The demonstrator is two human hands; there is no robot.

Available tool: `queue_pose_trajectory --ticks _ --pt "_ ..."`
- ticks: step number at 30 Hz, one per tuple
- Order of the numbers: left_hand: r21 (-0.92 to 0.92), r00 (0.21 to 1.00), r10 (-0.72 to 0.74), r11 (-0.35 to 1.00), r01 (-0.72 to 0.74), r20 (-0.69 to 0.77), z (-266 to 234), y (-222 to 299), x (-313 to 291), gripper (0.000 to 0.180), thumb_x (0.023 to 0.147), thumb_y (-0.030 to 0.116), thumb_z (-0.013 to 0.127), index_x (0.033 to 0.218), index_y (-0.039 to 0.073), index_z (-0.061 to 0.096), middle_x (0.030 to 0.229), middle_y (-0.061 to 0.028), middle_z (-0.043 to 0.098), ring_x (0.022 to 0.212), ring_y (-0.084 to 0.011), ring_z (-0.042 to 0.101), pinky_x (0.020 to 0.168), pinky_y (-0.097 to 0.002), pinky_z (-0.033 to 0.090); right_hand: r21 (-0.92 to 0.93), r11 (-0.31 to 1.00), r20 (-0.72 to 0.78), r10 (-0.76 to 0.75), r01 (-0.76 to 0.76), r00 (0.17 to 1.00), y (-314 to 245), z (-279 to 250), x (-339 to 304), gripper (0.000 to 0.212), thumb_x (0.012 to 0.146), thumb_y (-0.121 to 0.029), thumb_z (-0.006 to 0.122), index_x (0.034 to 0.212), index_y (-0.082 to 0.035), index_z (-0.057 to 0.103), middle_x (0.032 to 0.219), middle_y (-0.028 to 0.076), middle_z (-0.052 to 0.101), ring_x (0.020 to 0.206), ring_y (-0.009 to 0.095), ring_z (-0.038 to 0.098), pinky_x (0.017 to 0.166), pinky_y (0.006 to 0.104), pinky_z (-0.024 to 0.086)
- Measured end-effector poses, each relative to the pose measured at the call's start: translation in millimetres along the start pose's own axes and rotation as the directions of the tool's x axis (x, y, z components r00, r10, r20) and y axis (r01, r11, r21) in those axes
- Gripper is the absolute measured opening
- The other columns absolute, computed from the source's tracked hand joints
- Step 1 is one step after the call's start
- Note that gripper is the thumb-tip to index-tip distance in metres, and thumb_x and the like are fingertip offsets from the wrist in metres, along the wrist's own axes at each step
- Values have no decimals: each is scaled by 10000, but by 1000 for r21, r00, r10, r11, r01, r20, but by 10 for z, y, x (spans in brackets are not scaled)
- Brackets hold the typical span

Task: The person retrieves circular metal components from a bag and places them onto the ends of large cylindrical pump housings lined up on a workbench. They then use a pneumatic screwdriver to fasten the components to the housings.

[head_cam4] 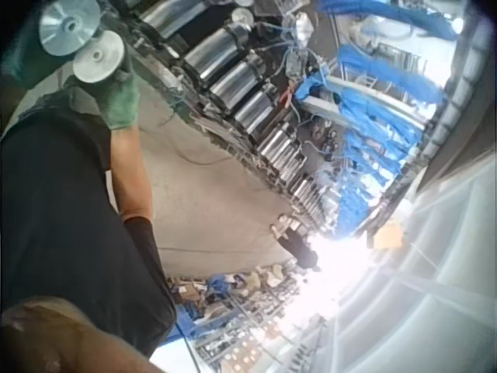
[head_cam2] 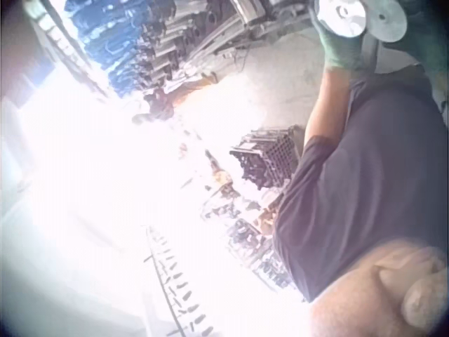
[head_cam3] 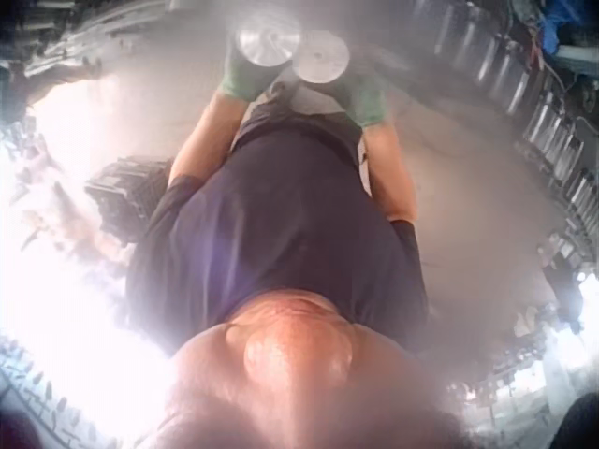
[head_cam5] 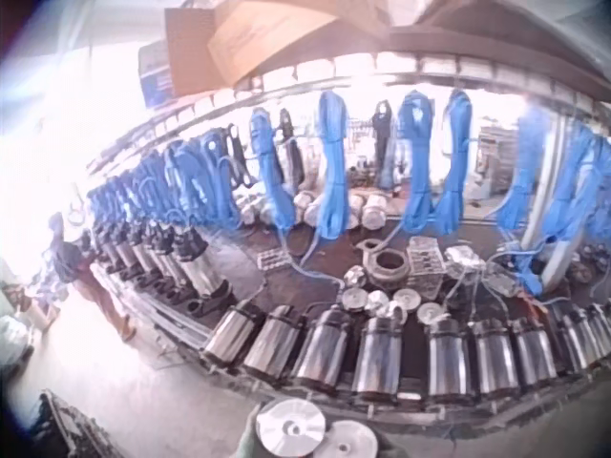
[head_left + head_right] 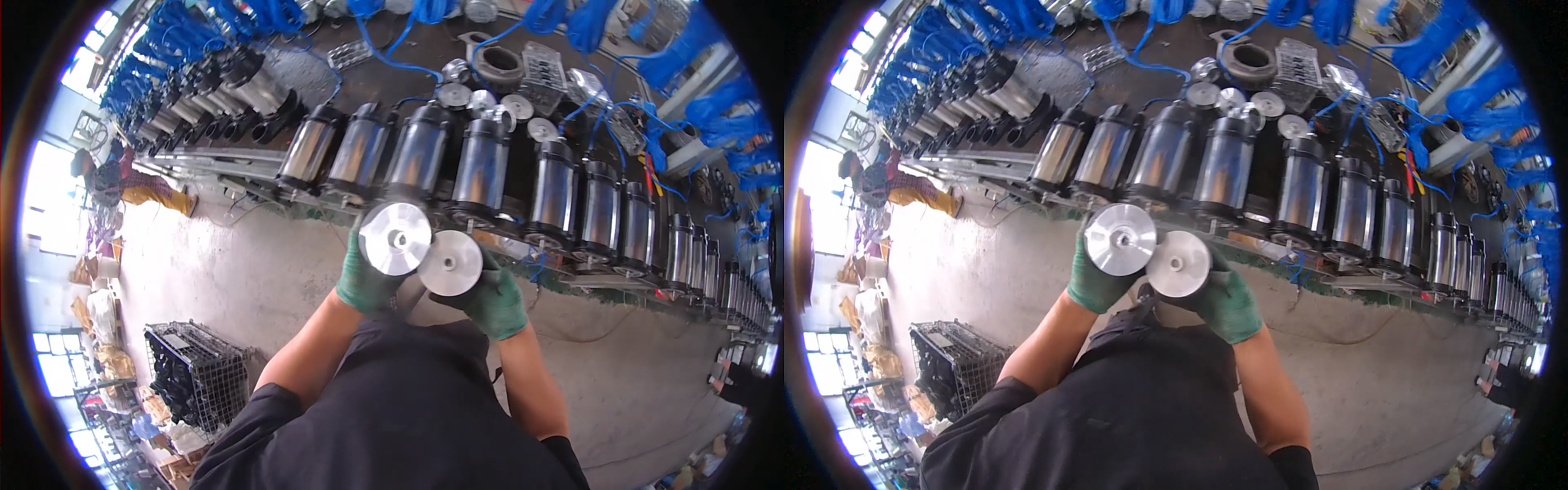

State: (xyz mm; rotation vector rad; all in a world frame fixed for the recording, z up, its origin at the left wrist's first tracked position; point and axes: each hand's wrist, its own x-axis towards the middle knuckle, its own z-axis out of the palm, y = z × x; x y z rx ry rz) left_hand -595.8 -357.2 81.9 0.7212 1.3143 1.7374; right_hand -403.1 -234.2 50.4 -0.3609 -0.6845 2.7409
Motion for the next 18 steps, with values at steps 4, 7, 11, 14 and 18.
queue_pose_trajectory --ticks 4,7,11,14,18 --pt "-454 983 -185 875 170 10 -528 -22 -98 496 957 360 627 1370 92 563 1287 -102 671 1191 -229 633 1102 -438 464 55 998 -63 -2 6 998 519 232 161 868 886 -463 710 1584 -112 332 1566 130 445 1410 367 476 1017 625 531" --pt "-670 949 -305 687 281 85 -982 -28 -163 591 1069 555 346 1423 120 532 1349 -85 643 1267 -250 603 1126 -435 459 -33 998 -64 -48 46 997 849 411 378 795 909 -355 748 1568 -128 367 1559 110 455 1417 322 478 1131 511 468" --pt "86 998 -40 996 36 45 -1339 255 -264 443 1003 347 600 1370 105 551 1359 -46 632 1277 -231 563 1213 -414 302 -96 993 -60 -68 62 996 1147 711 754 753 898 -385 797 1511 -147 430 1510 82 493 1388 297 496 1102 488 488" --pt "-711 966 -223 659 248 131 -1604 285 -428 644 1006 565 439 1437 90 501 1438 -120 564 1332 -292 520 1204 -456 318 -188 981 -14 -45 42 999 1388 680 979 626 953 -256 734 1486 -156 421 1499 97 492 1341 285 529 1062 465 514" --pt "-341 962 -262 913 222 -78 -2132 297 -678 608 1004 524 496 1483 150 480 1404 -56 594 1304 -226 542 1152 -464 349 -23 993 27 116 -115 993 1732 803 1342 541 980 -135 652 1465 -170 414 1434 128 517 1280 282 576 1029 484 541"
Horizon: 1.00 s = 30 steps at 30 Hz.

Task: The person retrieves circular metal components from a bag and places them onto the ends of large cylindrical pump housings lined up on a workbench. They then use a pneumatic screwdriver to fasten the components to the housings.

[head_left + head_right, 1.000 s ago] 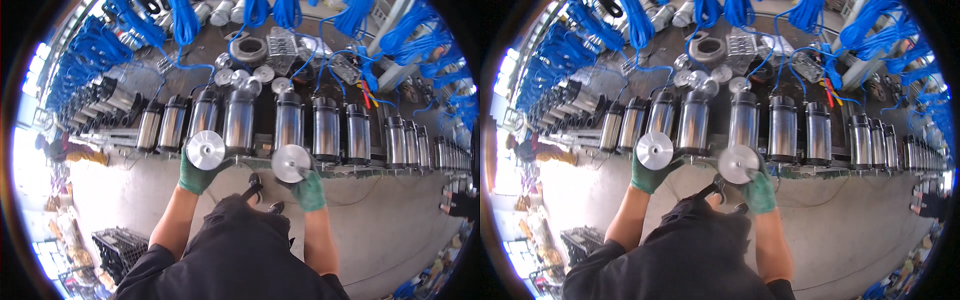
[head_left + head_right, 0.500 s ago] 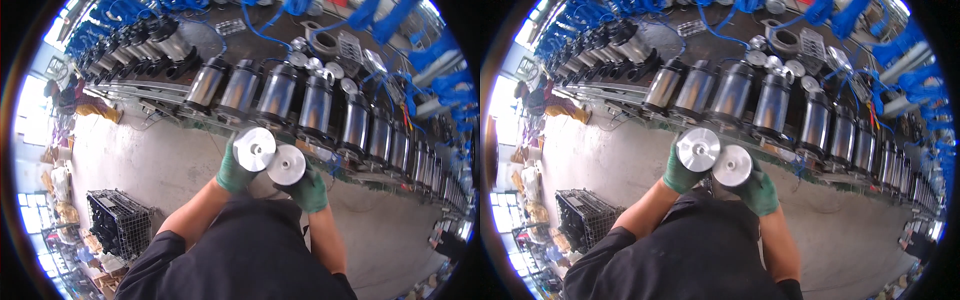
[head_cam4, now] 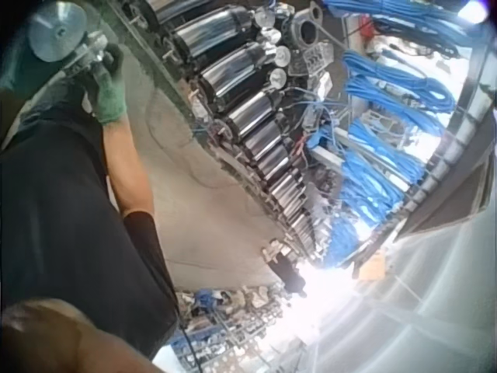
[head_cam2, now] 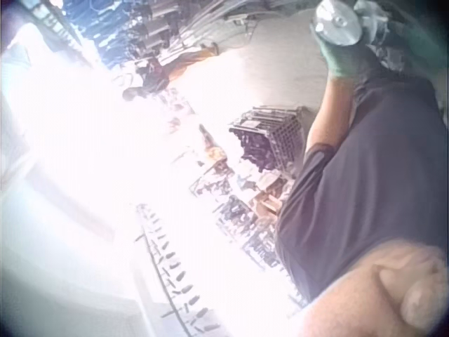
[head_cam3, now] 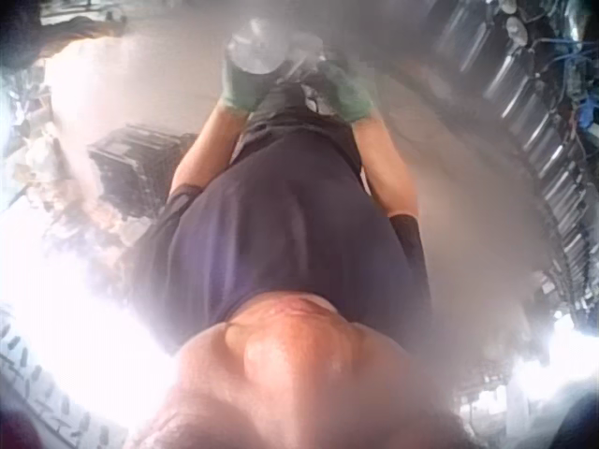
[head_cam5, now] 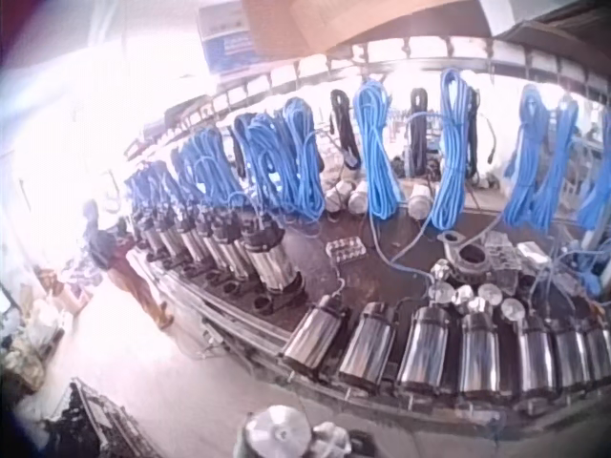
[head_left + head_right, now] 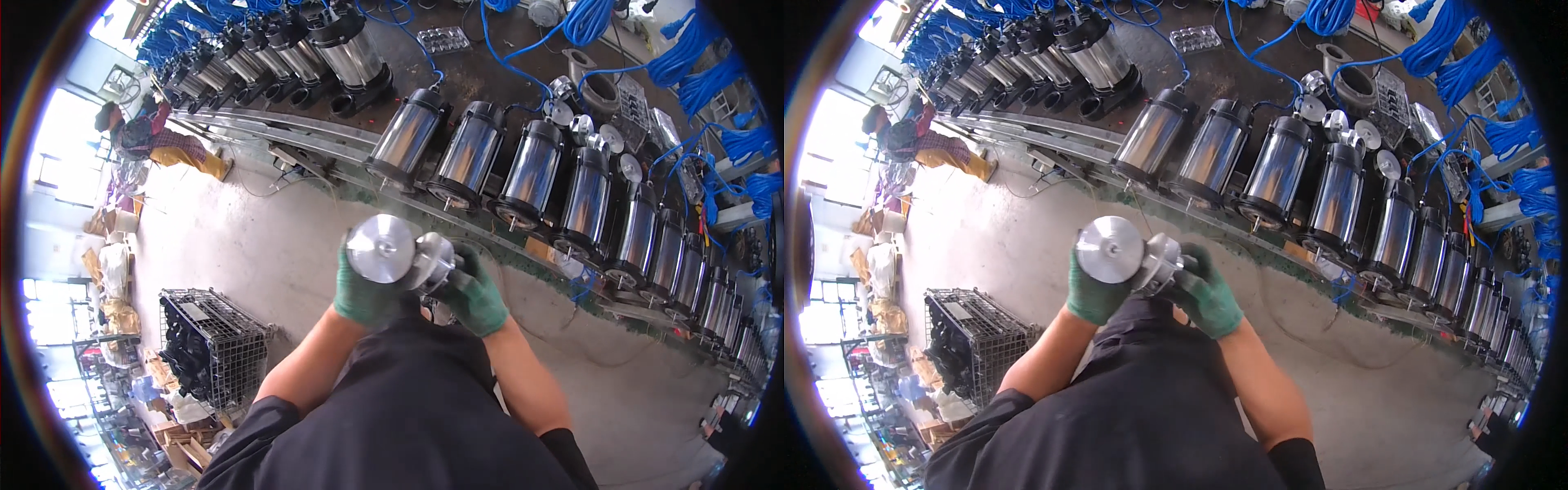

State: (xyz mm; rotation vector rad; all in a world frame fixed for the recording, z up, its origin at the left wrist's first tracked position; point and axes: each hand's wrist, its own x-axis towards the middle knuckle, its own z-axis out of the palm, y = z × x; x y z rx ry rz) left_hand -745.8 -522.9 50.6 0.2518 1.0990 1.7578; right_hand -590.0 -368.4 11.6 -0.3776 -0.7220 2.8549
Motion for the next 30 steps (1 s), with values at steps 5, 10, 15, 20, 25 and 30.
queue_pose_trajectory --ticks 5,10,15,20,25,30 --pt "224 971 210 958 -182 -112 -552 540 30 641 1026 567 439 1487 122 429 1383 -131 584 1375 -355 491 1179 -652 305 222 974 17 -50 45 999 386 -17 454 669 892 -269 761 1477 -184 450 1492 116 500 1348 354 535 1079 541 518" --pt "-358 959 280 901 -245 47 -1322 1162 585 551 1064 507 380 1472 144 460 1435 -146 542 1379 -414 486 1133 -656 386 266 944 -43 -191 196 981 761 -191 869 700 864 -251 770 1485 -203 450 1505 105 488 1385 363 499 1109 569 490" --pt "-77 999 32 996 -34 -36 -1467 1672 1631 587 1074 536 378 1459 117 522 1380 -90 614 1273 -237 593 1082 -415 485 205 928 -209 -270 312 940 1206 -265 1319 621 898 -259 726 1449 -157 458 1461 106 508 1362 337 514 1097 534 506" --pt "476 912 -91 871 -122 400 -1564 1650 2549 510 1093 444 437 1369 41 585 1187 -48 679 1003 -122 633 894 -290 521 128 873 -442 -375 471 814 1827 -114 1834 547 909 -224 706 1404 -143 489 1447 105 529 1338 329 536 1097 531 514" --pt "624 814 -164 729 -280 557 -1522 1382 2916 439 1086 408 490 1350 71 589 1131 -43 675 976 -102 621 867 -282 516 143 801 -618 -386 581 685 2134 88 2448 441 859 -145 672 1285 -119 562 1292 100 602 1219 312 607 1062 506 552" --pt "648 733 -216 663 -374 645 -1532 1382 3006 463 1062 371 568 1412 69 542 1167 -79 652 1041 -134 608 889 -301 515 169 682 -695 -430 712 577 2048 351 2668 342 849 -99 598 1190 -68 588 1174 88 633 1123 289 635 1032 465 569"
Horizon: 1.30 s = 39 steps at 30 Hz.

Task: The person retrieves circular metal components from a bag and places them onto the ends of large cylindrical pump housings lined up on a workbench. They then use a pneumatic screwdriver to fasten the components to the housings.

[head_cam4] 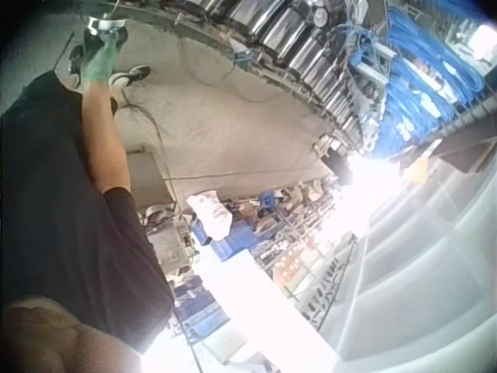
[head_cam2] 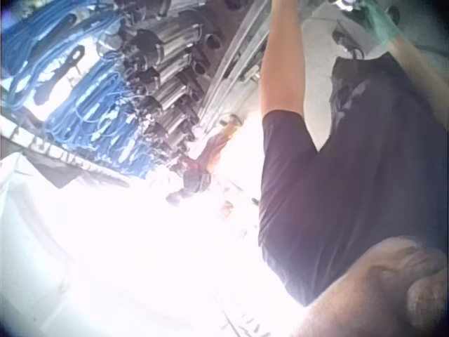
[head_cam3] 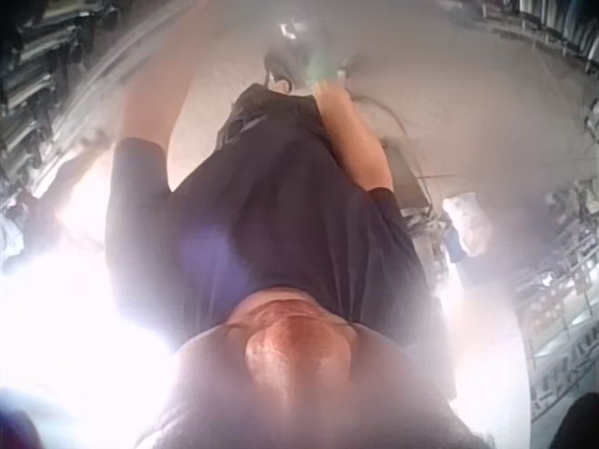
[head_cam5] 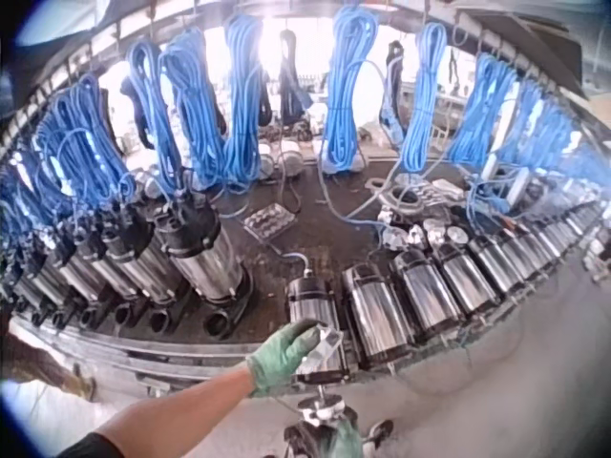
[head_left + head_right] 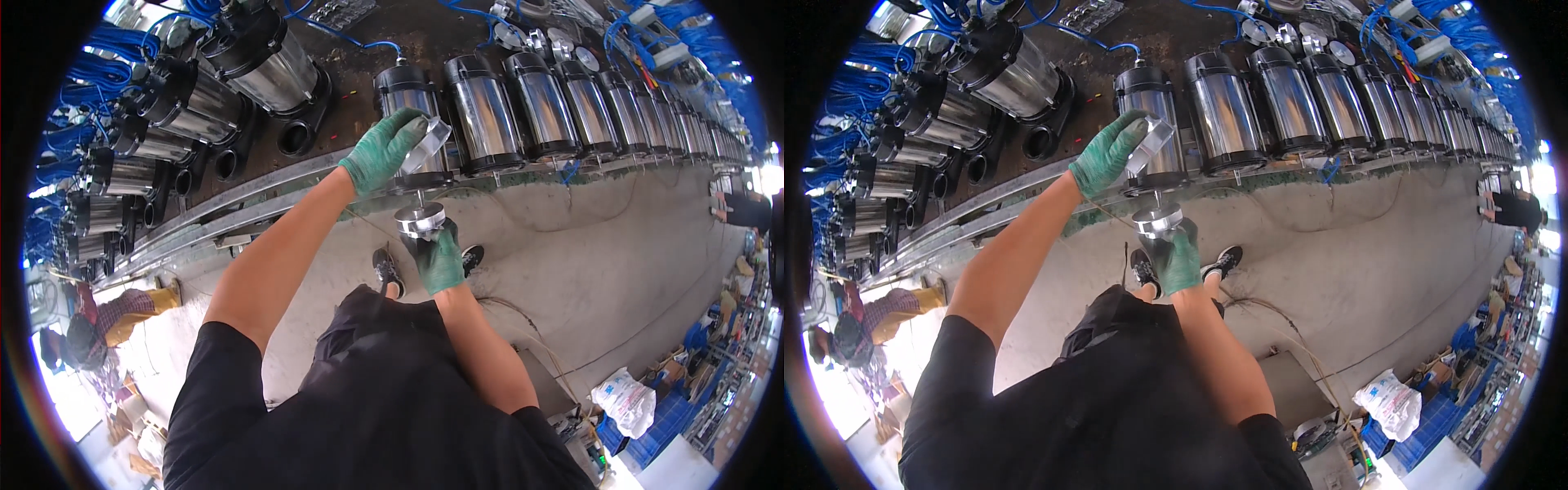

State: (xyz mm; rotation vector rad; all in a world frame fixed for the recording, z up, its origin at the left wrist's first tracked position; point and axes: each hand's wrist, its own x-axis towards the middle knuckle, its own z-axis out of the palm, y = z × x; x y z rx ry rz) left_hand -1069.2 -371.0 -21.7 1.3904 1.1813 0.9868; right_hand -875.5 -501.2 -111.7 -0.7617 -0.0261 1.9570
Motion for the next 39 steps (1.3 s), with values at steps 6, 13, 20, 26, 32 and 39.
queue_pose_trajectory --ticks 6,13,20,26,32,39 --pt "121 999 -43 992 40 21 11 -151 34 537 1053 462 556 1440 92 522 1259 -76 629 1122 -183 625 954 -337 524 63 996 -53 -57 61 997 48 0 61 318 863 -97 572 1176 -44 598 1099 98 651 1053 285 661 999 468 594" --pt "-276 997 -57 959 70 54 6 -479 100 447 1072 487 503 1318 123 585 1093 2 639 955 -86 605 836 -259 511 52 994 -171 -84 94 982 48 30 92 212 895 -109 590 1105 -91 570 1134 90 599 1081 296 632 928 487 617" --pt "-328 994 -98 938 110 53 10 -430 89 483 1073 528 471 1298 114 576 1045 5 625 888 -83 577 780 -255 493 -66 990 -210 -136 125 968 33 173 155 251 988 -125 607 1225 -119 523 1231 107 597 1121 325 638 923 498 620" --pt "-148 980 -80 983 108 181 -60 -536 76 505 965 202 582 1421 26 459 1370 -198 508 1185 -385 576 1008 -393 480 -51 992 -219 -121 112 968 22 204 109 421 959 -153 724 1274 -171 447 1214 76 576 1083 264 645 910 422 634" --pt "-4 932 76 997 -80 355 -138 -680 -96 991 627 66 817 1497 96 343 1325 -210 520 1118 -449 565 939 -456 511 -292 928 -224 -304 233 926 84 175 187 468 949 -157 750 1276 -174 417 1242 94 576 1055 246 653 926 406 629" --pt "-531 942 -272 778 335 196 -12 -310 -396 541 1000 584 585 1272 119 642 1085 5 695 960 -96 661 854 -272 550 -60 993 -99 -110 105 989 -25 204 220 470 965 -214 744 1279 -151 400 1240 114 586 1021 269 671 890 413 644"
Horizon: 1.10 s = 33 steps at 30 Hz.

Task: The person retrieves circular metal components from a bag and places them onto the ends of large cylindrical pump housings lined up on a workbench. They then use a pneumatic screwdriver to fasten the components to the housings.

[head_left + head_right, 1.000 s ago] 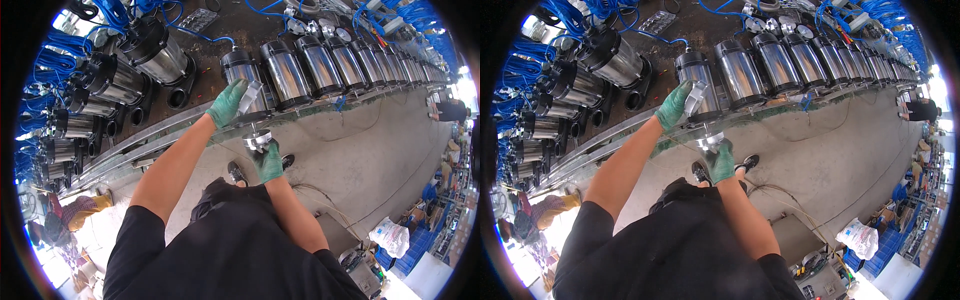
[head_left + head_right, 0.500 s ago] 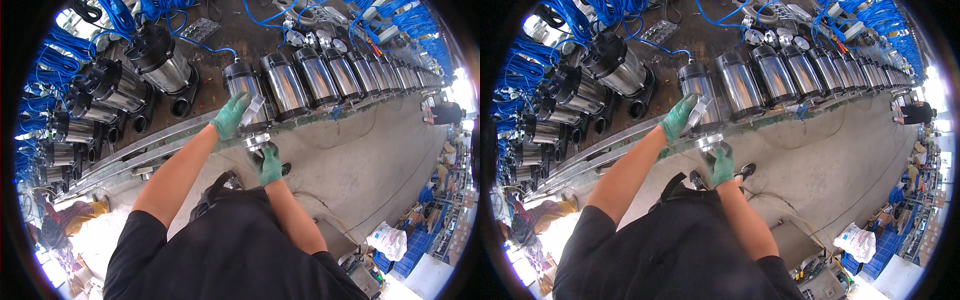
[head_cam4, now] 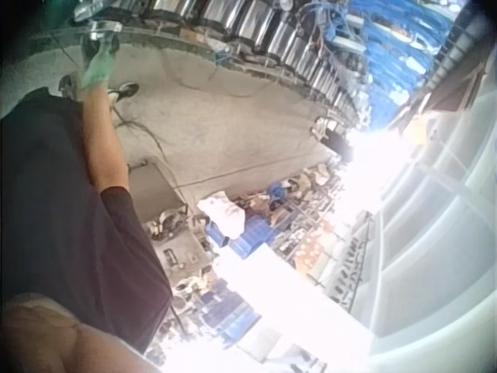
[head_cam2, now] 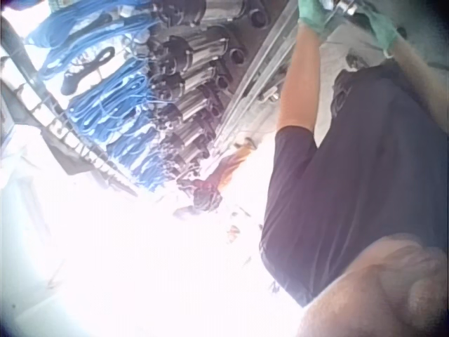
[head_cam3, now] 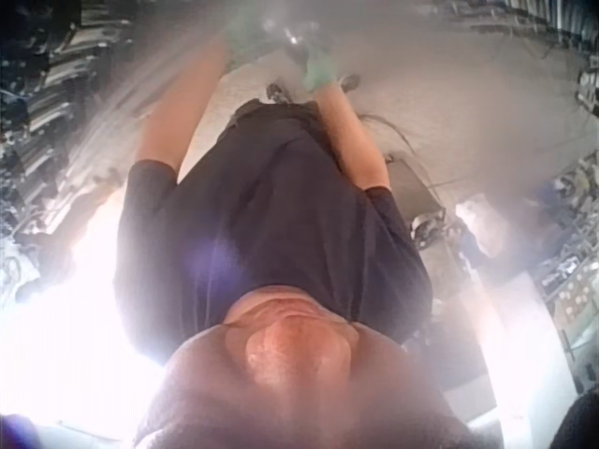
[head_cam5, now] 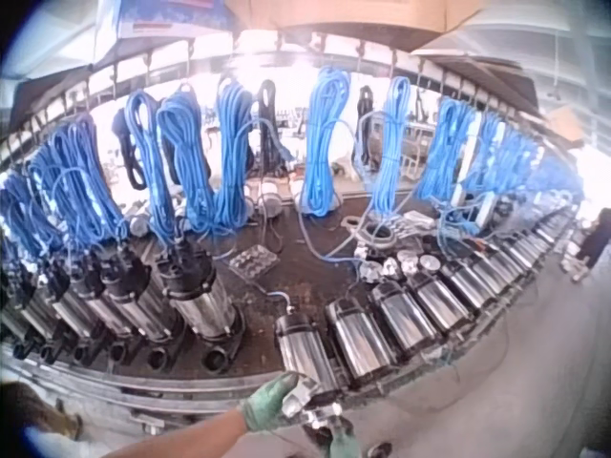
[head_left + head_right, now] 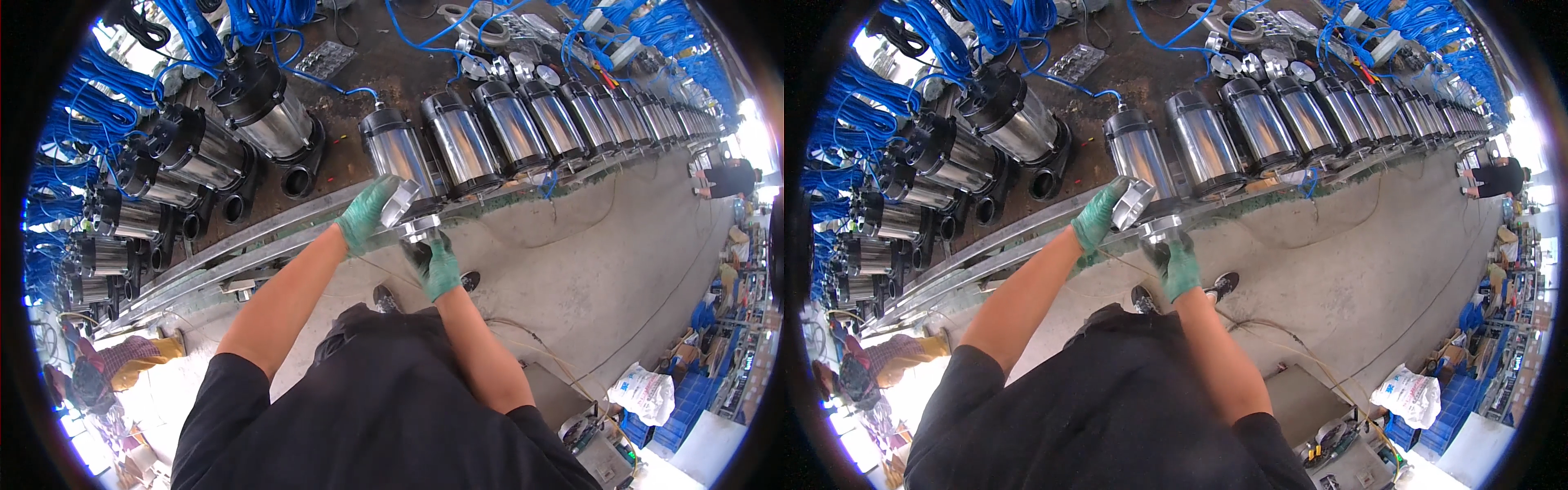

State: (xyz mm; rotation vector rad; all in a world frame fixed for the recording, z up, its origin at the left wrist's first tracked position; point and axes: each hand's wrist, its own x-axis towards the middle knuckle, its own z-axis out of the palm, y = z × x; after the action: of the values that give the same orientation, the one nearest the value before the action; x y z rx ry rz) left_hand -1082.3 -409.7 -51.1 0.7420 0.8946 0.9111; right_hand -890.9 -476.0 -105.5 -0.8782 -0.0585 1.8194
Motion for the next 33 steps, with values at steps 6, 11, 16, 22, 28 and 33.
queue_pose_trajectory --ticks 6,11,16,22,28,33 --pt "-208 987 -158 966 155 5 174 274 -182 640 1002 622 536 1422 141 572 1292 -52 681 1130 -183 679 963 -352 560 -154 987 -76 -53 41 996 49 -149 17 518 966 -304 739 1318 -152 392 1280 87 559 1028 283 668 827 423 631" --pt "-281 996 27 958 -51 -87 71 278 -146 726 980 662 535 1480 136 520 1365 -59 631 1239 -205 611 1057 -415 499 -732 513 159 -511 448 845 -199 -501 172 446 991 -159 686 1374 -130 458 1185 28 599 1000 184 620 824 369 584" --pt "-381 999 35 924 -34 -5 298 522 -370 698 1006 652 482 1480 141 516 1392 -83 624 1261 -241 608 1100 -441 468 -698 345 455 -463 627 761 -737 520 -455 282 922 16 708 1181 -84 660 994 -17 682 877 74 624 764 233 521" --pt "-33 976 214 976 -213 27 745 424 -337 705 1023 638 414 1539 158 394 1469 -111 544 1344 -299 534 1128 -475 443 -649 232 534 -539 724 651 -997 958 -781 334 873 -37 795 1164 -51 630 1063 39 627 785 112 611 721 288 530" --pt "-246 970 234 939 -242 -59 1408 616 -367 872 933 405 762 1594 177 240 1403 -110 503 1272 -281 553 1041 -467 509 -590 -163 738 -506 791 446 -1274 876 -793 831 795 -112 867 1486 -117 405 1363 157 478 1176 238 559 896 351 530" --pt "79 981 116 991 -105 -156 1420 495 -175 547 971 342 737 1397 64 537 1312 -71 474 1130 -195 612 839 -328 599 -591 495 425 -480 637 767 -1321 481 -548 668 962 -118 684 1539 -78 350 1314 104 590 1130 196 626 873 326 574"
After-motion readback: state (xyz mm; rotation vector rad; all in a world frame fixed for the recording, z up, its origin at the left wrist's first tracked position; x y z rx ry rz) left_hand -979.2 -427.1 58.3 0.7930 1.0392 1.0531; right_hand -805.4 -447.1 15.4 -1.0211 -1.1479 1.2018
